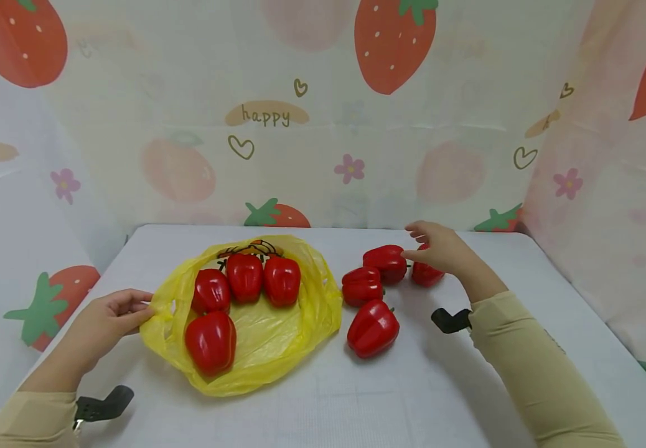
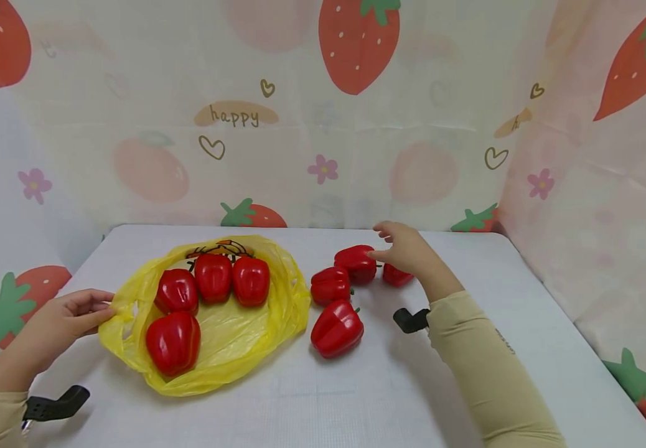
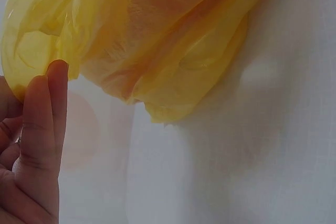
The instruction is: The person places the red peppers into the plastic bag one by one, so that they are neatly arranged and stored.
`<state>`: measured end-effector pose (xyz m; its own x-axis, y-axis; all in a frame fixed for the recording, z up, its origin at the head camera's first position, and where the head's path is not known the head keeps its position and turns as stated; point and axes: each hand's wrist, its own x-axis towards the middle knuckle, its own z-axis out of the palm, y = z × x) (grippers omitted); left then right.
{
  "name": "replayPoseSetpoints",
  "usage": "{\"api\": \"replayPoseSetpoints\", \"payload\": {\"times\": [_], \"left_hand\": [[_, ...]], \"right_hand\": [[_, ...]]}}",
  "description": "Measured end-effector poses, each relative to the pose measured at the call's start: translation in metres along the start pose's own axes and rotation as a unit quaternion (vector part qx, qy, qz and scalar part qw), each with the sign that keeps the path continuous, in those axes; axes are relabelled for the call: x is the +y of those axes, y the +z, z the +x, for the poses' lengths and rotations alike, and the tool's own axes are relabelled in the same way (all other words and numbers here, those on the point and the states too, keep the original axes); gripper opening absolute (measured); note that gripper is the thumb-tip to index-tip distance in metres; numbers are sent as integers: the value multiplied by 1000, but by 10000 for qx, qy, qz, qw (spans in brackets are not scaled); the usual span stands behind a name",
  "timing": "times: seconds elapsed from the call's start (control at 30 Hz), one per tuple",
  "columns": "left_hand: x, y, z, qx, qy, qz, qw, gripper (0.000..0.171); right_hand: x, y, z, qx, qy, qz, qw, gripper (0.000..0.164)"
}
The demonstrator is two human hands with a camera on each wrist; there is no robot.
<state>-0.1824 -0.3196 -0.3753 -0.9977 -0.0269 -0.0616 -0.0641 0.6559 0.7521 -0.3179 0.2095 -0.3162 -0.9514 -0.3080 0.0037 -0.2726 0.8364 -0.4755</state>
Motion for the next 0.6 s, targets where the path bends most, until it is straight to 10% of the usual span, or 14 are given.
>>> {"api": "replayPoseSetpoints", "payload": {"times": [0.6], "left_hand": [[1,0,0,-9,40,-68,10000,55]], "right_hand": [[63,-1,-3,137,882,-285,9956,67]]}}
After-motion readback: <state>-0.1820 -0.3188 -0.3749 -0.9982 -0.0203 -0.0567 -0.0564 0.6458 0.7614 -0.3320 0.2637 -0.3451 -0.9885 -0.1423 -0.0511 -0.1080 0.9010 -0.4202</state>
